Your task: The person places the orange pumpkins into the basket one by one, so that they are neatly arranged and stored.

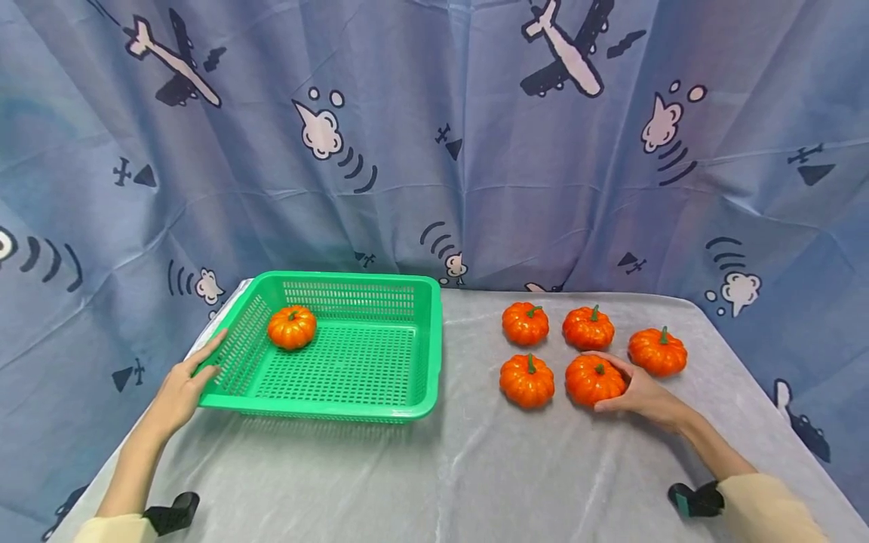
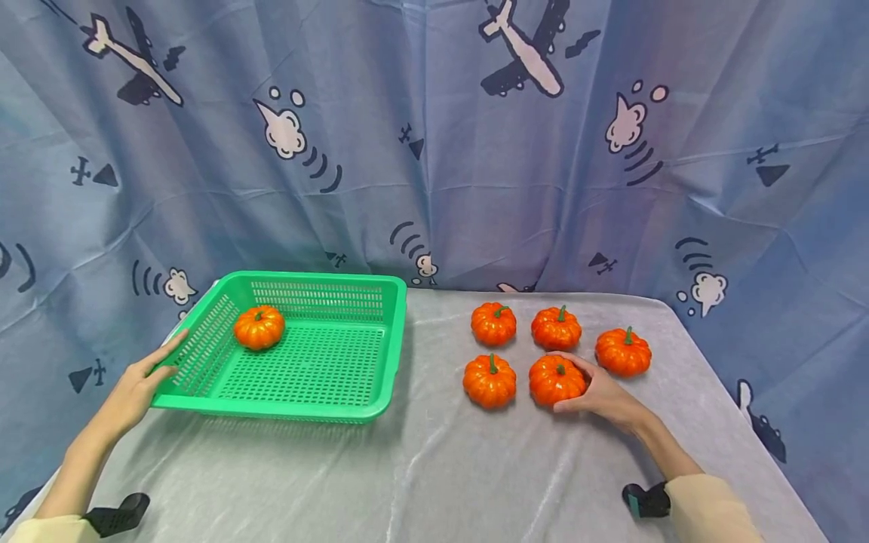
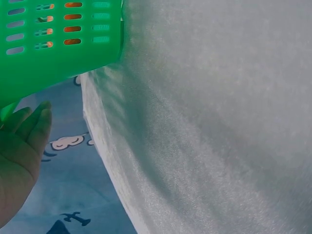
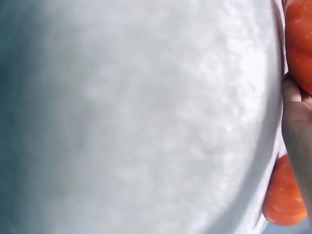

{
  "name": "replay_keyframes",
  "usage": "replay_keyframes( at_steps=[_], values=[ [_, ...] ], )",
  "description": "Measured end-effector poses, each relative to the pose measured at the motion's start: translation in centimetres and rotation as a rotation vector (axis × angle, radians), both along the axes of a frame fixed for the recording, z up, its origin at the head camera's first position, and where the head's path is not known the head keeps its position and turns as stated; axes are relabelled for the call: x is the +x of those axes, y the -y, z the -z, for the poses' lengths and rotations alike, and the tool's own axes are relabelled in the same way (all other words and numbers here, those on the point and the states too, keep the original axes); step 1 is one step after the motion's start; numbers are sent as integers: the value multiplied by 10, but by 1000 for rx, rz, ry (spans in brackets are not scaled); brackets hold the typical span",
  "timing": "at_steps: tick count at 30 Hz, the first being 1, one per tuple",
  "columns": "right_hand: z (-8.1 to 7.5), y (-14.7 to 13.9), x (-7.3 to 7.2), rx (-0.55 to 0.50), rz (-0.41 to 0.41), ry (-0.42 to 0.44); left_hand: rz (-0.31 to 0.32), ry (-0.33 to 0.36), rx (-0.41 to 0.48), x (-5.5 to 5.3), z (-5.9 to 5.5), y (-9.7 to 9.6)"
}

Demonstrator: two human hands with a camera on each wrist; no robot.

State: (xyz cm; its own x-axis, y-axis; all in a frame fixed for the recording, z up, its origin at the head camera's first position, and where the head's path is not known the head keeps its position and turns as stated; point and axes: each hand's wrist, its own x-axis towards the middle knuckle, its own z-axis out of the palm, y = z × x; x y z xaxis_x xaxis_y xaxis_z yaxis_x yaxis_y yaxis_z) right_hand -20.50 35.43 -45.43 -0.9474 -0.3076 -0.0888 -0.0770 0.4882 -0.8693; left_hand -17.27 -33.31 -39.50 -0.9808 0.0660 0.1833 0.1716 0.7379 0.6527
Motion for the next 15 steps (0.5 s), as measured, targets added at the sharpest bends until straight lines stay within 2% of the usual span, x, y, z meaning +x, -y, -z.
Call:
replay_keyframes(
  at_steps=[7, 15],
  values=[
    [-23, -3, -3, 115, 46, -8, 10, 11, 29, 1, 2, 1],
    [-55, 12, -14, 57, 75, 29, 6, 20, 36, -1, 1, 2]
  ],
)
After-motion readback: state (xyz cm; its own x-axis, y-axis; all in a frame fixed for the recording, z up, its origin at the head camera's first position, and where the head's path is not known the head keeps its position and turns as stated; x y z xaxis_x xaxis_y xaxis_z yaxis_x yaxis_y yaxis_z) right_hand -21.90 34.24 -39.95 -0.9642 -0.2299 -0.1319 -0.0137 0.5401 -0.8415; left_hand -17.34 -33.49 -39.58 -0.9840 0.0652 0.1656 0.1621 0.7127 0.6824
